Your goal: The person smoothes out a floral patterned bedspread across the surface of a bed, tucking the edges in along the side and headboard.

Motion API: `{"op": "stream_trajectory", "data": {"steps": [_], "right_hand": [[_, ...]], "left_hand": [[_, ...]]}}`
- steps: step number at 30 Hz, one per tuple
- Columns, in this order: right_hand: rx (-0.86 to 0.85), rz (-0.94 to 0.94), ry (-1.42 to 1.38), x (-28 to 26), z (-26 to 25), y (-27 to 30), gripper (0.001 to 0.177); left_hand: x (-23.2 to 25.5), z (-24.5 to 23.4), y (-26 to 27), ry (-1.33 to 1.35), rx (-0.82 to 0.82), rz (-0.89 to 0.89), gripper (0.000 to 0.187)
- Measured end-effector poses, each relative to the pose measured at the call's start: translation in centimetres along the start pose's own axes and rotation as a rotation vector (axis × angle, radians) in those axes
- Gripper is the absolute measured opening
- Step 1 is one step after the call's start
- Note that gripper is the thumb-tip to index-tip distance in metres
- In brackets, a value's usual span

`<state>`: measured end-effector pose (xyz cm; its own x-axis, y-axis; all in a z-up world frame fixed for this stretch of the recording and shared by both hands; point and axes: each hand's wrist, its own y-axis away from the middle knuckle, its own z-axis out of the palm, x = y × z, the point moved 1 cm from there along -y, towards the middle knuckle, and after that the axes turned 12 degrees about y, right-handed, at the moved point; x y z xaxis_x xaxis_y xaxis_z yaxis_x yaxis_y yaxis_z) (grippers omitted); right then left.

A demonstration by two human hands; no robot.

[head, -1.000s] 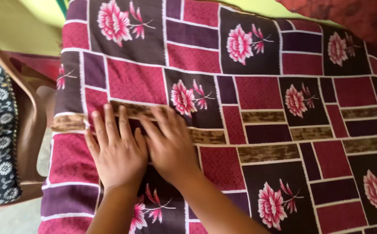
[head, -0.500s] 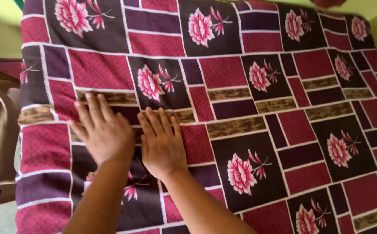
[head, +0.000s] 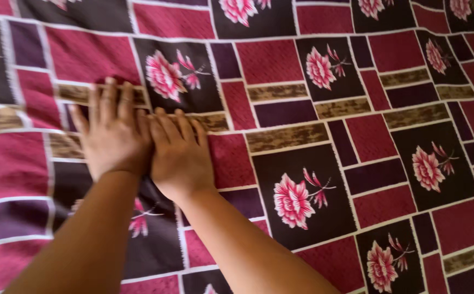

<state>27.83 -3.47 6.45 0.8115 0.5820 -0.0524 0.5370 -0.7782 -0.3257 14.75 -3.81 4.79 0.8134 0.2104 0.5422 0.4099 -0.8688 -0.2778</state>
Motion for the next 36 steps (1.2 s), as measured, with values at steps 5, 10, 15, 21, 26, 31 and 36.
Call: {"op": "stream_trajectory", "data": {"steps": [5,10,15,21,26,31,36], "right_hand": [[-0.139,0.018,-0.127,1.8,2.4,-4.8,0.035],[0.285,0.14,-0.073,1.0,3.6,-6.3,0.02],[0.199,0.141,-0.047,0.9,4.2,-7.6,0.016],[0.226,0.09,-0.016,1.0,4.7,-8.2,0.029],[0.164,0.087,0.0,0.9,4.4,-8.2,0.029],[0.386,0.259,-0.027,0.8,3.5,-8.3,0.037],[0.357,0.386,0.071,0.8,3.6,-9.7,0.051]], "left_hand": [[-0.2,0.0,-0.6,-0.037,0.006,0.049,0.054],[-0.1,-0.2,-0.7,-0.016,-0.017,0.081,0.053],[0.1,-0.1,-1.1,-0.03,-0.001,0.088,0.051],[0.1,-0.1,-1.1,-0.023,0.01,0.069,0.05],[0.5,-0.3,-1.2,-0.018,0.008,0.037,0.05],[0.3,-0.1,-1.8,-0.067,-0.012,0.029,0.052],[0.4,-0.1,-2.6,-0.192,-0.053,0.03,0.062]]}}
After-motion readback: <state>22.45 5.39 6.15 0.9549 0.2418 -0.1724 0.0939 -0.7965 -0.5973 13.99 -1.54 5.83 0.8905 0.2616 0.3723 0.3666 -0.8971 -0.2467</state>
